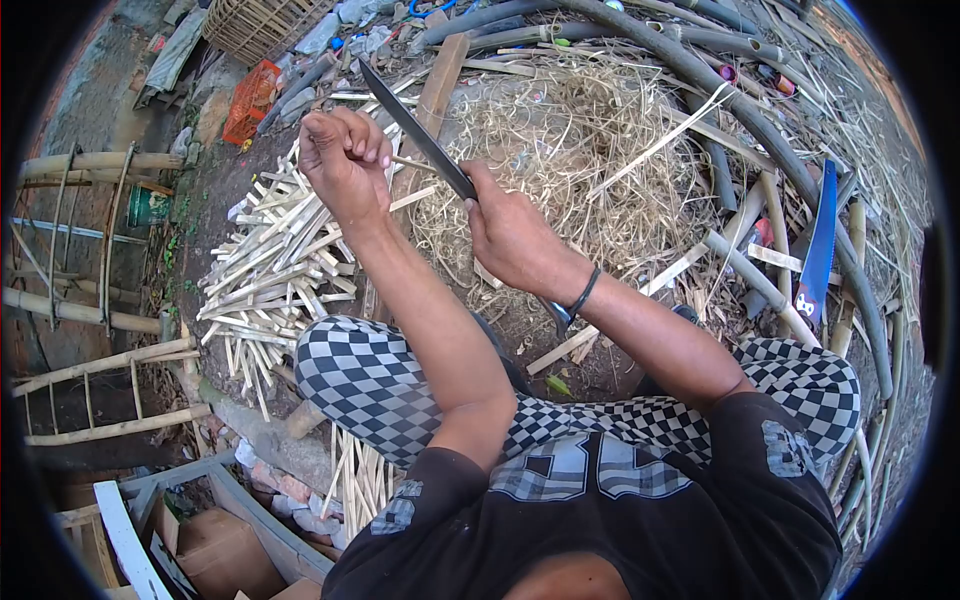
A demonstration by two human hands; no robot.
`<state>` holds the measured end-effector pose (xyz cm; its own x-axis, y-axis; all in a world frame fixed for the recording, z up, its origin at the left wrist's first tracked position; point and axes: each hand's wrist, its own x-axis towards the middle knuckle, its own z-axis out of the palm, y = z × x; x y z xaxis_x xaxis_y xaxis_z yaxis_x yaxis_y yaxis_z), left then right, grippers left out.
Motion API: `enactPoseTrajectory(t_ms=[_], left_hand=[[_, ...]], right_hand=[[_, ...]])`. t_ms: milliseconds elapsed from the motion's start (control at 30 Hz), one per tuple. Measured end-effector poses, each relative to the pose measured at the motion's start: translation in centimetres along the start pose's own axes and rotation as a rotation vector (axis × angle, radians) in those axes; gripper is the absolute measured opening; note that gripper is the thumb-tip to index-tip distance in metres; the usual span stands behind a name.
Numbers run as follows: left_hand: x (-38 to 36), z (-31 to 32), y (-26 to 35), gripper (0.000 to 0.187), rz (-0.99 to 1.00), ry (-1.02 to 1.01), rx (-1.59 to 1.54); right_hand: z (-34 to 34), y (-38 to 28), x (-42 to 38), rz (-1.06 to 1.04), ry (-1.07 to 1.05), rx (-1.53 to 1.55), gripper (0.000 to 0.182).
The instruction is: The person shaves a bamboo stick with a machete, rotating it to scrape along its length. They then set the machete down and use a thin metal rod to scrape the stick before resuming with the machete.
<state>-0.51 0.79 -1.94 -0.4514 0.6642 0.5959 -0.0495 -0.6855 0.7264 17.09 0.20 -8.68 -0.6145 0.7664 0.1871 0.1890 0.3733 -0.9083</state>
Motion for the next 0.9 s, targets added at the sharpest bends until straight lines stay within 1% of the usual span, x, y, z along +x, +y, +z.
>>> enactPoseTrajectory(t_ms=[33, 67, 100, 133, 200, 233, 300, 433, 500, 533, 600, 633, 700, 733, 767, 833, 867, 900], left_hand=[[-0.1, -0.2, -0.1, 0.049, -0.024, -0.054, -0.036], [0.1, 0.1, -0.8, 0.054, 0.016, 0.027, -0.014], [0.0, 0.1, -1.0, 0.054, 0.011, 0.032, -0.018], [-0.1, 0.0, -0.9, 0.057, 0.009, 0.044, -0.032], [-0.3, 0.9, -0.9, 0.062, 0.027, 0.091, -0.050], [-0.3, 1.4, -1.0, 0.062, 0.023, 0.092, -0.053], [-0.6, 1.9, -1.4, 0.061, 0.056, 0.117, -0.055], [-0.8, 2.0, -1.7, 0.057, 0.087, 0.178, -0.031], [-0.8, 1.9, -1.6, 0.056, 0.081, 0.205, -0.050], [-0.8, 1.9, -1.6, 0.056, 0.077, 0.198, -0.054], [-0.7, 2.1, -1.8, 0.055, 0.075, 0.196, -0.048], [-0.7, 2.6, -1.8, 0.055, 0.072, 0.181, -0.043], [-0.8, 2.4, -1.5, 0.055, 0.060, 0.172, -0.025], [-1.1, 2.2, -1.3, 0.055, 0.066, 0.178, -0.028], [-1.1, 2.0, -1.4, 0.056, 0.073, 0.182, -0.027], [-1.1, 2.1, -1.6, 0.056, 0.070, 0.196, -0.028], [-1.1, 2.2, -1.8, 0.056, 0.067, 0.174, -0.042], [-1.0, 2.3, -1.8, 0.056, 0.066, 0.154, -0.053]], right_hand=[[-0.2, -0.3, 0.2, 0.004, -0.001, -0.010, 0.030], [-0.4, -0.7, 0.3, 0.045, -0.008, -0.036, 0.025], [-0.5, -1.0, 0.5, 0.084, -0.014, -0.061, 0.021], [-0.6, -1.4, 0.6, 0.086, -0.014, -0.066, 0.021], [-1.1, -1.9, 1.3, -0.004, 0.014, -0.079, 0.015], [-1.3, -2.4, 1.5, 0.001, 0.015, -0.082, 0.015], [-1.4, -2.9, 1.9, -0.105, 0.029, -0.127, 0.015], [-0.3, -1.8, 2.9, -0.058, 0.005, -0.121, 0.015], [-0.7, -1.5, 3.1, -0.041, -0.084, -0.177, 0.030], [-1.0, -1.5, 3.1, -0.037, -0.089, -0.181, 0.030], [-1.4, -1.8, 3.3, -0.114, -0.063, -0.184, 0.024], [-0.9, -0.7, 3.3, -0.105, -0.068, -0.182, 0.024], [0.1, 1.5, 3.5, -0.047, -0.030, -0.180, 0.015], [0.1, 2.0, 3.5, -0.001, -0.081, -0.151, 0.016], [-0.1, 2.4, 3.7, -0.008, -0.082, -0.158, 0.016], [-0.5, 2.1, 3.8, -0.087, -0.065, -0.235, 0.016], [-0.3, 2.4, 3.6, -0.079, -0.072, -0.237, 0.016], [0.2, 2.6, 3.3, -0.074, -0.029, -0.190, 0.015]])
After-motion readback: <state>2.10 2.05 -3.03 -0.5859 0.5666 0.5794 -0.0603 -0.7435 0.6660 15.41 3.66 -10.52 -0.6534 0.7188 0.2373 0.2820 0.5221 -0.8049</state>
